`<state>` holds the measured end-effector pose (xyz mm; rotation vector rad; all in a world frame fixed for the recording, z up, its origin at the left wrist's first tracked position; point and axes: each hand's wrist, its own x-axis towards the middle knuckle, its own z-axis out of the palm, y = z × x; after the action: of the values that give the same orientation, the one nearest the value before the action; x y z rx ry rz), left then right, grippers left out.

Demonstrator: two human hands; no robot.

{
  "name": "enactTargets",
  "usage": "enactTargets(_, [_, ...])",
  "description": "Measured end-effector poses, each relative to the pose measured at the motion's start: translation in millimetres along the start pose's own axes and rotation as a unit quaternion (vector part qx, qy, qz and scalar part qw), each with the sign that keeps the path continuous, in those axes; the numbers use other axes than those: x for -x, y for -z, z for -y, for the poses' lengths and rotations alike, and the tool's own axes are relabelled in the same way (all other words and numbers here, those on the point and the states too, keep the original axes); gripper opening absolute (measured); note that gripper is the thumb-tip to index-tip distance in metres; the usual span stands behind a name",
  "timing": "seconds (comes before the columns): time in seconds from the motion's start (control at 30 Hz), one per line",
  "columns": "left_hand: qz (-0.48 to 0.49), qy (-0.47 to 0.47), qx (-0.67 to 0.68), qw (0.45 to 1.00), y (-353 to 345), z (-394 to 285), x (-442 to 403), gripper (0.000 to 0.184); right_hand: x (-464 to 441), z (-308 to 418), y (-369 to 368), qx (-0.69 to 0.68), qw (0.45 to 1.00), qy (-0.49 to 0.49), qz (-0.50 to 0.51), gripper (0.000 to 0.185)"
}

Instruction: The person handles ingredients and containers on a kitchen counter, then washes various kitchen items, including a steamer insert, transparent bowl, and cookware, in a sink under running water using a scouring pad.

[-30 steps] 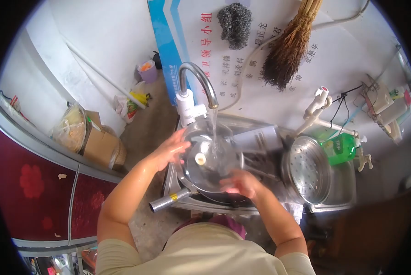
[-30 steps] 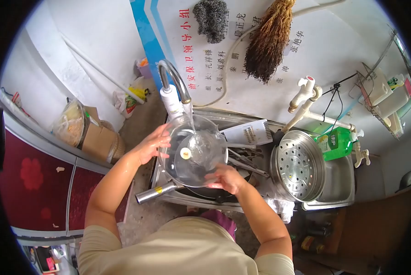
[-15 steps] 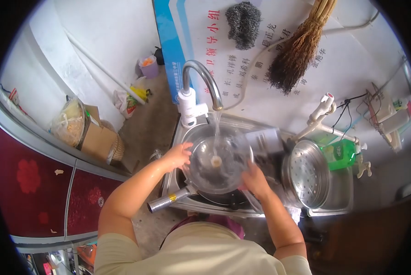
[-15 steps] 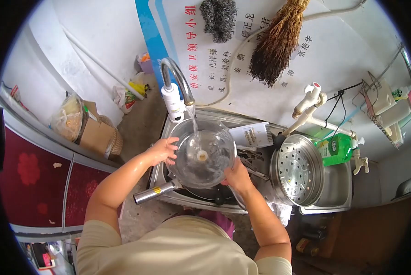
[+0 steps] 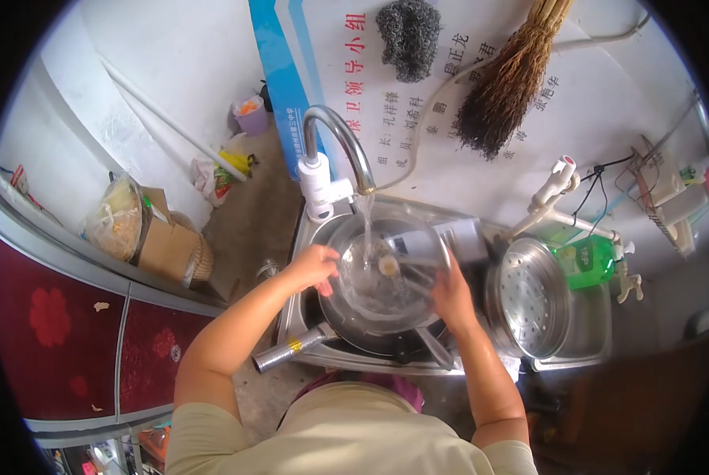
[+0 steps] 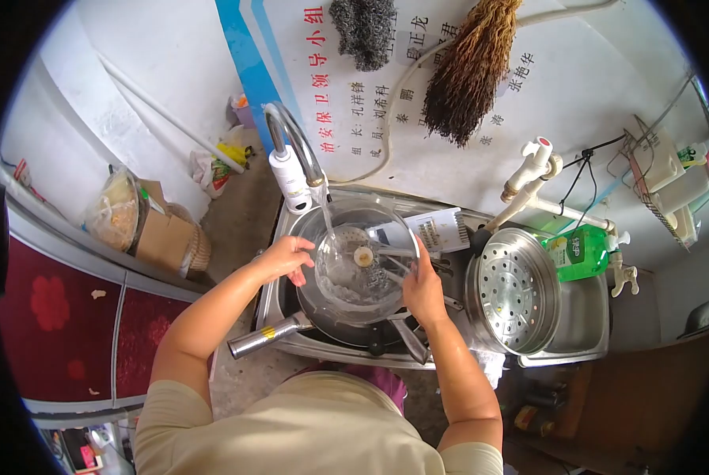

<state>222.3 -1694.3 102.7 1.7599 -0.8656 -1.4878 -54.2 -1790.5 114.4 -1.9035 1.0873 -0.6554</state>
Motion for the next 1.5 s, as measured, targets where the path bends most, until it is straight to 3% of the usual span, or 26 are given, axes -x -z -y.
enactTargets(0.13, [0.047,0.01,0.068,0.997,-4.8,-4.2,4.0,0.065,-7.9,38.7,18.5,0.137,0.99,0.012,0.008,0.054])
enactTargets(0.23, [0.146,0.073,0.141,0.977,-4.6,-5.1,5.2,0.075,-22.8,27.5,32.7,0.187,0.981,-0.022,0.04,0.051])
enactTargets(0.27, [0.159,0.09,0.15,0.972,-5.4,-2.6,5.8,0.075,-27.5,27.9,41.1,0.139,0.978,-0.11,0.108,0.049])
enactTargets(0.33, [0.205,0.128,0.142,0.96,2.5,-3.6,12.4,0.073,-23.5,38.6,53.3,0.082,0.955,-0.184,0.219,0.048])
enactTargets(0.4, [0.237,0.143,0.09,0.957,15.8,-12.4,27.1,0.071,-20.2,25.0,52.4,-0.016,0.935,-0.205,0.288,0.046])
enactTargets(0.5, [0.141,0.13,0.041,0.981,37.4,-17.2,38.6,0.072,-3.5,7.6,14.0,-0.197,0.925,-0.216,0.242,0.041])
enactTargets(0.6, [0.039,0.085,0.138,0.986,27.8,-35.5,49.9,0.072,-7.8,10.1,-17.6,-0.183,0.935,-0.232,0.196,0.044])
enactTargets(0.8, [-0.041,-0.049,0.111,0.992,12.1,-35.4,52.2,0.073,-0.9,-1.6,-20.9,-0.299,0.881,-0.292,0.22,0.045])
enactTargets(0.9, [-0.165,-0.226,0.031,0.96,11.0,-17.7,39.5,0.071,2.7,1.5,-26.0,-0.275,0.887,-0.297,0.221,0.043])
enactTargets(0.97, [-0.195,-0.196,0.001,0.961,6.4,-23.4,47.9,0.071,4.3,1.1,-27.4,-0.262,0.893,-0.279,0.238,0.043])
enactTargets(1.13, [-0.231,-0.255,-0.133,0.93,-12.6,-25.9,53.7,0.069,9.5,0.4,-26.5,-0.215,0.923,-0.223,0.229,0.04])
enactTargets(1.3, [-0.276,-0.337,-0.318,0.842,-41.7,-40.1,47.0,0.081,15.4,10.8,-17.7,-0.224,0.929,-0.223,0.193,0.04])
enactTargets(1.5, [-0.3,-0.341,-0.372,0.81,-59.2,-57.2,43.5,0.088,24.2,2.7,-16.4,-0.236,0.938,-0.166,0.193,0.038])
